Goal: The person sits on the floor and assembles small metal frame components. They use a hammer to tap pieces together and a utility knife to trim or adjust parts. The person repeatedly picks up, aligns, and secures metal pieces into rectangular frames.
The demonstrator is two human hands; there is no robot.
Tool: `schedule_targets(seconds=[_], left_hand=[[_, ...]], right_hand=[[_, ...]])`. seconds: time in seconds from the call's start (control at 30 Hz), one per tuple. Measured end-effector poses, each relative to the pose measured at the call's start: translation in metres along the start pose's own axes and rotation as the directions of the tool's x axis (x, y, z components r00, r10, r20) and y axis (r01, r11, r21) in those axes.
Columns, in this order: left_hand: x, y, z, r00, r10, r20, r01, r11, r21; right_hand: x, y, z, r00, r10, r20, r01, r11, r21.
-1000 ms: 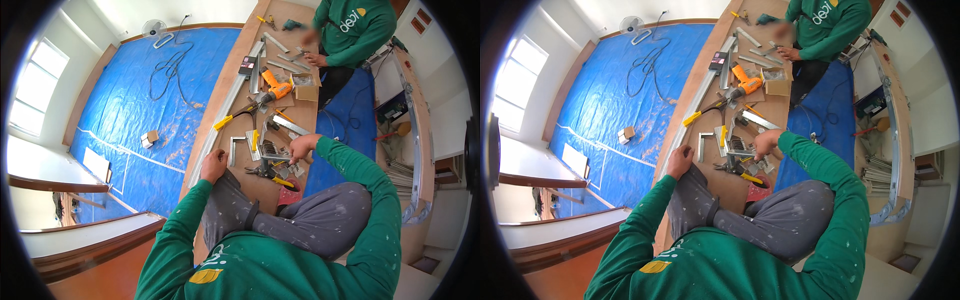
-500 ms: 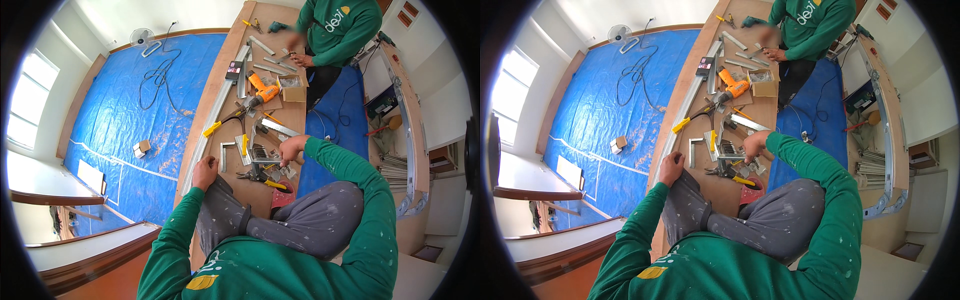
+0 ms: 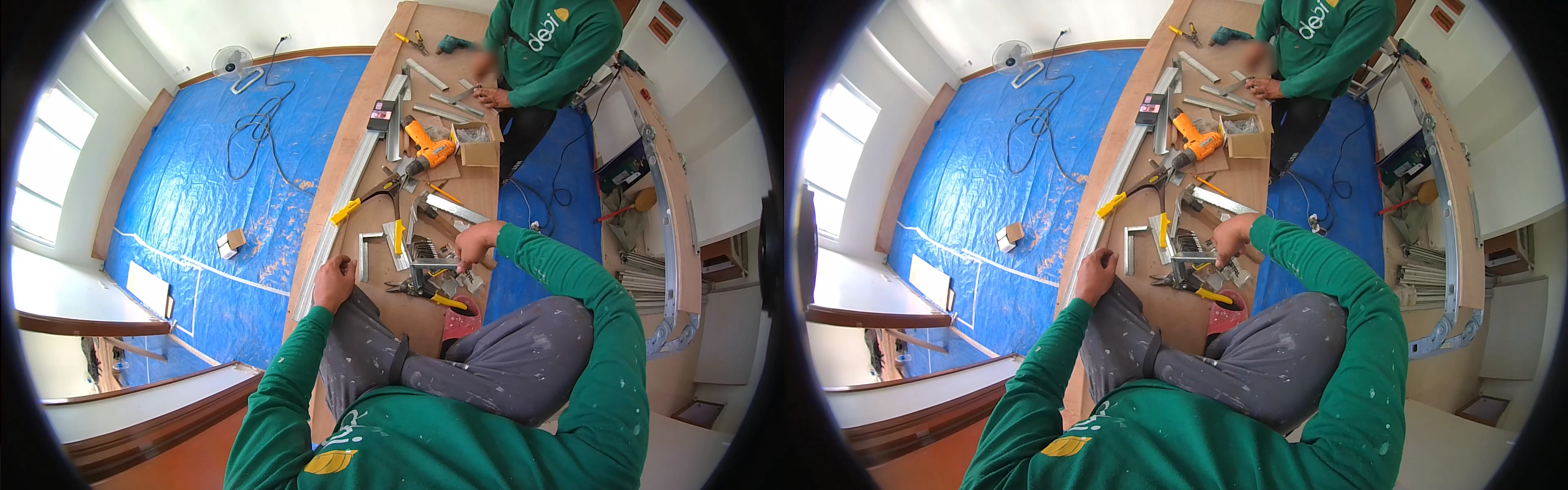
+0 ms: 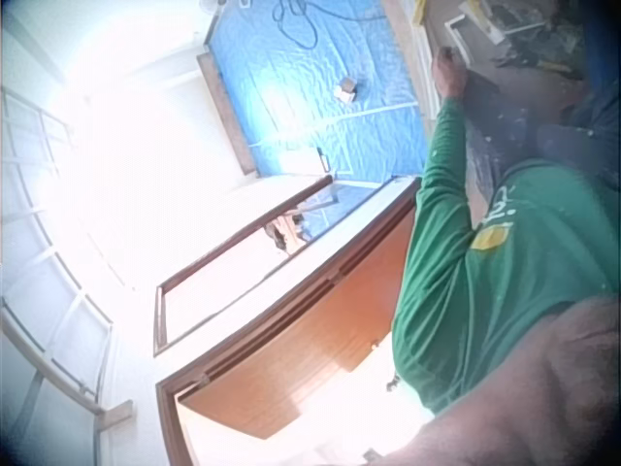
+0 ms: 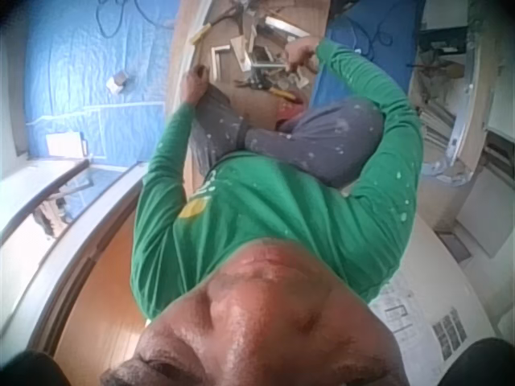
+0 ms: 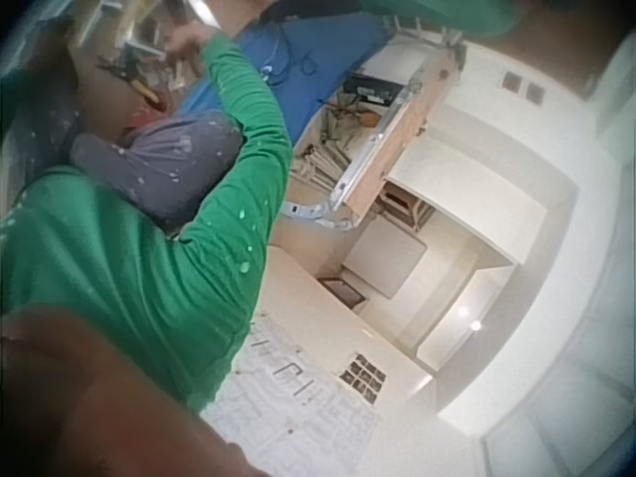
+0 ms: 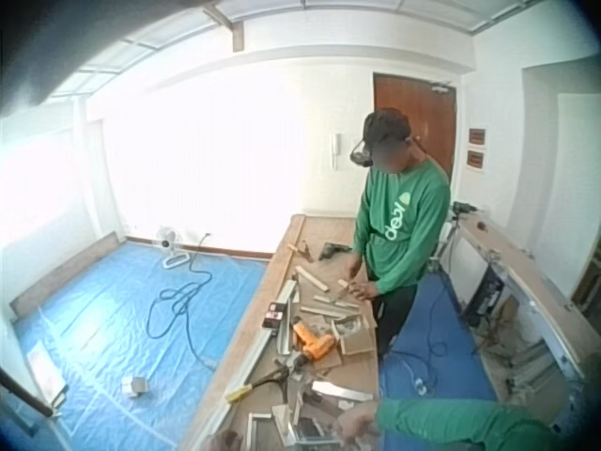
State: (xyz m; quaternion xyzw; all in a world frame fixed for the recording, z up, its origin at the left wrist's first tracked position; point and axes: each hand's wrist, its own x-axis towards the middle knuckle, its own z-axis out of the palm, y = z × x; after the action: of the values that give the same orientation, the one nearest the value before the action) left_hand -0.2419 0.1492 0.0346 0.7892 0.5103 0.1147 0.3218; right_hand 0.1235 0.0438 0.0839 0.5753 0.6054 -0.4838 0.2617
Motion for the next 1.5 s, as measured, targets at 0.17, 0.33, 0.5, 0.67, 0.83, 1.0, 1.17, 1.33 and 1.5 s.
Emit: schedule_targets(seconds=[0.17, 0.33, 0.5, 0.67, 0.83, 1.0, 1.17, 1.33, 1.5], left_hand=[[0.0, -0.001, 0.0, 1.0, -0.005, 0.0, 0.005, 1.0, -0.002], [0.0, 0.0, 0.0, 1.0, 0.006, 0.003, -0.006, 1.0, 0.01], [0.001, -0.003, 0.001, 1.0, 0.01, 0.001, -0.01, 1.0, 0.025], [0.0, -0.001, 0.001, 1.0, 0.006, 0.008, -0.006, 1.0, 0.019], [0.001, -0.004, 0.001, 1.0, -0.006, 0.016, 0.006, 1.0, 0.009], [0.0, -0.002, 0.0, 1.0, 0.008, 0.008, -0.008, 1.0, 0.016], [0.002, -0.004, 0.002, 1.0, 0.003, 0.007, -0.003, 1.0, 0.021], [0.001, -0.003, 0.001, 1.0, 0.003, 0.008, -0.003, 1.0, 0.019], [0.0, -0.002, 0.0, 1.0, -0.017, 0.016, 0.017, 1.0, 0.02]], right_hand=[[-0.002, 0.0, -0.002, 1.0, -0.018, 0.02, 0.018, 1.0, 0.003], [-0.004, 0.001, -0.001, 1.0, -0.005, 0.008, 0.005, 1.0, 0.024], [-0.005, 0.0, -0.001, 0.999, 0.035, 0.02, -0.034, 0.999, -0.002], [-0.012, -0.004, -0.005, 0.999, 0.029, 0.026, -0.029, 1.0, 0.006], [-0.015, -0.007, -0.004, 0.998, 0.061, 0.025, -0.062, 0.998, 0.025], [-0.014, -0.004, -0.003, 0.997, 0.066, 0.031, -0.068, 0.997, 0.035], [-0.013, -0.004, -0.007, 0.993, 0.091, 0.077, -0.092, 0.996, 0.009], [-0.014, -0.007, -0.007, 0.992, 0.098, 0.077, -0.1, 0.995, 0.019], [-0.012, -0.006, -0.007, 0.992, 0.086, 0.087, -0.088, 0.996, 0.022]])
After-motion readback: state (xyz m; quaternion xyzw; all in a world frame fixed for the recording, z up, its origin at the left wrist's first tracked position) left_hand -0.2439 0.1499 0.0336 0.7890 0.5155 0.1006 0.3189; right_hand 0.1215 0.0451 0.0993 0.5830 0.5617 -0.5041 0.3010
